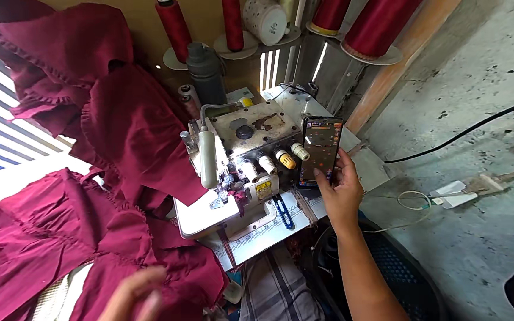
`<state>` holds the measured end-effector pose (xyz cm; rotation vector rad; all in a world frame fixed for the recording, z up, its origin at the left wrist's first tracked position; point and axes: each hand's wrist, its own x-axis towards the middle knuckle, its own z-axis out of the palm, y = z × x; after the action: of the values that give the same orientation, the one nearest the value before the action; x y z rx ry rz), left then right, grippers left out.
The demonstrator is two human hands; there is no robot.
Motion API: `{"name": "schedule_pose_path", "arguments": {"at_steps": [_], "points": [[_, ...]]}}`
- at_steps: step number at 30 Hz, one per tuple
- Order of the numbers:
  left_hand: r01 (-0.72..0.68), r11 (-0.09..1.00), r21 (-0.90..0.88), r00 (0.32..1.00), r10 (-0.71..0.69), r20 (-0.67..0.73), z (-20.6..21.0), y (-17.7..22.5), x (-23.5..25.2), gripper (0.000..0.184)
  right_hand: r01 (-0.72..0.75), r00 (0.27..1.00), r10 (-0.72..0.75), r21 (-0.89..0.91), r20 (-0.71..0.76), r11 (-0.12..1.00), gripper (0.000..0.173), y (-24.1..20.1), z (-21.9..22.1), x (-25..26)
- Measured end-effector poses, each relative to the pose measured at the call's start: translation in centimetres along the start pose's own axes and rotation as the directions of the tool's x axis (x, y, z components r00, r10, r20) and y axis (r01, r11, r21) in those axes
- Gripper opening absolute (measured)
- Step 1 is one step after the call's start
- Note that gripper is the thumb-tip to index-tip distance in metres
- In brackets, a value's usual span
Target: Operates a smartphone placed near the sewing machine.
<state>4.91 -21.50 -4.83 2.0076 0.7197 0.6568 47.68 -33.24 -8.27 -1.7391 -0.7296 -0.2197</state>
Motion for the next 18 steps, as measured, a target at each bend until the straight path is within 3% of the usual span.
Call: {"name": "schedule_pose_path", "arguments": {"at_steps": [2, 3, 5, 8, 12, 18], "points": [[0.24, 0.898, 0.368, 0.945, -0.129, -0.301, 0.4, -4.1, 1.1, 0.047, 0.011, 1.0, -0.011, -0.024, 0.005, 1.0, 0.064, 0.1, -0.1, -0.1], [0.305, 0.828, 0.471, 0.918, -0.124, -0.376, 0.7, -5.9, 1.3, 0.05, 0.026, 1.0, -0.026, -0.035, 0.008, 0.999, 0.057, 0.2, -0.2, 0.0], [0.306, 0.756, 0.579, 0.896, -0.023, -0.444, 1.6, -8.4, 1.3, 0.051, 0.041, 0.999, -0.041, -0.039, 0.015, 0.998, 0.047, 0.2, -0.6, 0.2], [0.297, 0.725, 0.622, 0.879, 0.047, -0.474, 2.4, -8.9, 1.1, 0.05, 0.027, 0.999, -0.027, -0.006, 0.018, 1.0, 0.047, 0.0, -0.8, 0.2], [0.312, 0.718, 0.623, 0.869, 0.05, -0.492, 2.5, -8.9, 1.1, 0.049, 0.004, 1.0, -0.004, -0.008, -0.003, 1.0, 0.065, -0.1, 0.0, 0.2], [0.303, 0.717, 0.627, 0.872, 0.057, -0.486, 2.4, -8.9, 1.1, 0.049, 0.044, 0.999, -0.044, -0.027, 0.001, 0.999, 0.046, 0.2, -0.4, 0.3]]}}
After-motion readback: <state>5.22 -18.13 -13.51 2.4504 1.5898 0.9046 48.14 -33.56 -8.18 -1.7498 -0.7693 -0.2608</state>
